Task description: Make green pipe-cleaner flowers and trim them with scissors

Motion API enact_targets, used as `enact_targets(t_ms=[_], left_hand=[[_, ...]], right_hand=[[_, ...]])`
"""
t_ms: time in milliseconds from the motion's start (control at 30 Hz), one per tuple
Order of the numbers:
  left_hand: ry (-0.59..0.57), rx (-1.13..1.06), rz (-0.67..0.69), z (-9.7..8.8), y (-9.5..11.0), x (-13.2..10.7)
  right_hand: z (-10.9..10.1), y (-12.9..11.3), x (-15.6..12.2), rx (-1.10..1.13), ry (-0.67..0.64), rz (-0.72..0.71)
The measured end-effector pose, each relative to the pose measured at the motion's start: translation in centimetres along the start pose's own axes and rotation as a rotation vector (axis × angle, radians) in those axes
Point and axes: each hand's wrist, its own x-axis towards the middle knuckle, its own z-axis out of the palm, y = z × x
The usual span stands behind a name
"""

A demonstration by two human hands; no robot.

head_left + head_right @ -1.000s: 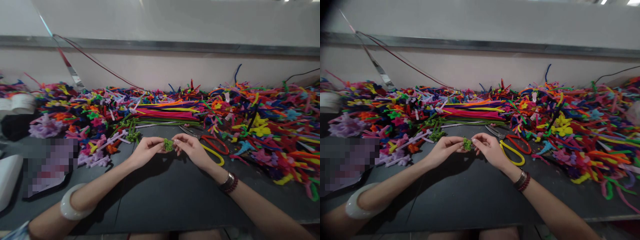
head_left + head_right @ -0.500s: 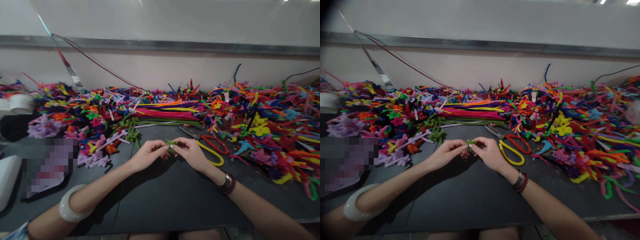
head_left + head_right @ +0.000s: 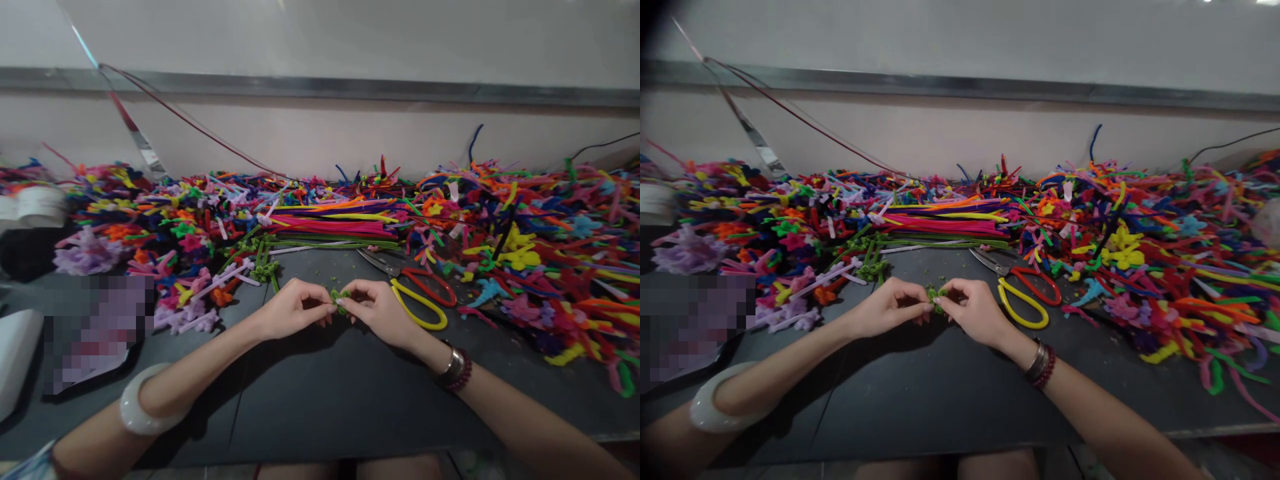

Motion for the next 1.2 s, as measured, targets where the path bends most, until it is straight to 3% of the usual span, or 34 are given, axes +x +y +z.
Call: enact_targets(t_ms=[300, 433, 700, 867, 1200], left_hand=[[-0.029, -0.182, -0.057, -0.1, 0.2, 0.3], [-0.029, -0.259, -0.021, -0.2, 0.2, 0.2], [0.04, -0.268, 0.04, -0.4, 0.2, 0.2], [0.076, -0.32, 0.013, -0.1, 0.1, 0.2], [0.1, -0.271, 0.009, -0.2, 0.1, 0.3]], right_hand=[[-0.3, -0.6, 0.2, 0.042, -0.014, -0.003], [-0.5, -0.7, 0.3, 0.132, -0.053, -0.025], [-0.7, -0.6, 0.4, 0.25, -0.071, -0.018], [-0.8, -0.9, 0.3, 0.203, -0.06, -0.031], [-0.7, 0.0, 0.5, 0.391, -0.067, -0.043]])
